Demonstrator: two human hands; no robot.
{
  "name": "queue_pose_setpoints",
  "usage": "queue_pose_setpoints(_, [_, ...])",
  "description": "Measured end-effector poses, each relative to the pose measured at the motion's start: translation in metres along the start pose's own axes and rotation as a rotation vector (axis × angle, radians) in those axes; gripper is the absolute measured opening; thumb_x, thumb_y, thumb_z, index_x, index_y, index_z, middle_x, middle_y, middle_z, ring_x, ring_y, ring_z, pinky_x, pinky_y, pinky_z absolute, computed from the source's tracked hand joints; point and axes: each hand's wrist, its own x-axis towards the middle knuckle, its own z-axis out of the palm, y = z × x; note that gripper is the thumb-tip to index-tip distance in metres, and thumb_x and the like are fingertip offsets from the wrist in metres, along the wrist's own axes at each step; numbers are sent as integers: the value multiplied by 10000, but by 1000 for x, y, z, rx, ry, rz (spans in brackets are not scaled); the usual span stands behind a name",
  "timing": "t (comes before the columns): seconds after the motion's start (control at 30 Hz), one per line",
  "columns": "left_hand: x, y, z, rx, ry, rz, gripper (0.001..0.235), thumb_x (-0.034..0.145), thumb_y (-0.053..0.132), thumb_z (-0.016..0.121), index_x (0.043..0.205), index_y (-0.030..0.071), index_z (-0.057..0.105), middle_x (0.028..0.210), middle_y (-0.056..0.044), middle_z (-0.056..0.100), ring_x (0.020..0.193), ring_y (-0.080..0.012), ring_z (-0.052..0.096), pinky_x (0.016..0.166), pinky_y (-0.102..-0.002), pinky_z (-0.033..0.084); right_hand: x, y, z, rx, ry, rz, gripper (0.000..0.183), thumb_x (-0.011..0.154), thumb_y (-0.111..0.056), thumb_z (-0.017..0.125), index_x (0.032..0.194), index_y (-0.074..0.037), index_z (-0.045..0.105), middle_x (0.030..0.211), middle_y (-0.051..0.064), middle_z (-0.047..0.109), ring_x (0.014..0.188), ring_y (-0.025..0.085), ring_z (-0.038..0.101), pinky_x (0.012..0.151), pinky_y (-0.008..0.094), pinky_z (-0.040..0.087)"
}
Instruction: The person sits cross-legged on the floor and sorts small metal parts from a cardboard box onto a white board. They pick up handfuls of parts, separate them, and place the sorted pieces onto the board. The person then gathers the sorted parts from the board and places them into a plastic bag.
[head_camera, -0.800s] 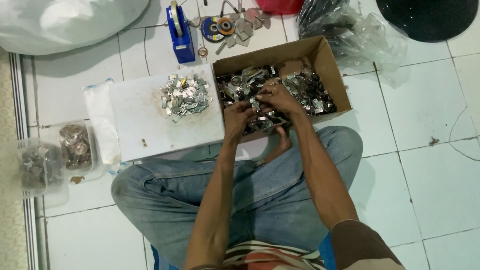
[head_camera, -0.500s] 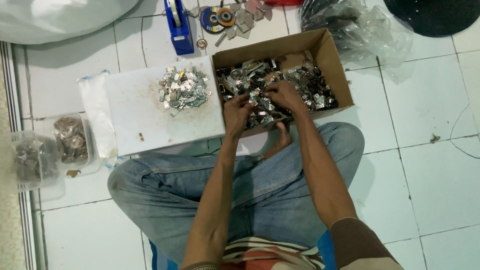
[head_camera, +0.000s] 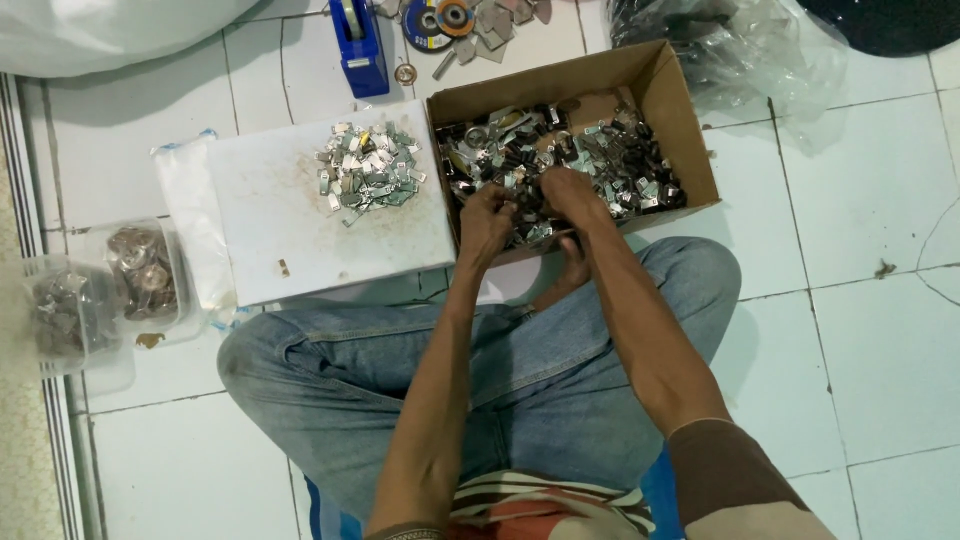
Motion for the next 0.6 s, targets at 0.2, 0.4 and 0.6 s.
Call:
queue_pose_setpoints(0.2, [-7,11,1,135,-28,-5,314,818,204,740,1125,158,783,1037,-145,778,1080,-363,717,896,-494,552,64,41,74,127,260,-302,140,856,-226,737,888,-114,814,1003,143,792,1038,356,747,791,601,570])
queue_pose_setpoints(0.4, [2,-5,2,39,31,-36,241,857,204,764,1045,55,795,973,-203,771,942,-347,745,773,-434,594,-10,52,3,617,225,-473,329,780,-454,817,1005,-215,830,983,120,784,1003,399,719,857,516,565])
queue_pose_setpoints(0.6, [-4,12,1,-143,81,-122,296,823,177,801,1023,-33,742,947,-276,738,864,-340,748,680,-414,638,-88,46,-52,1428,-24,-453,117,873,-88,779,963,-50,715,756,76,714,678,171,689,619,345,630])
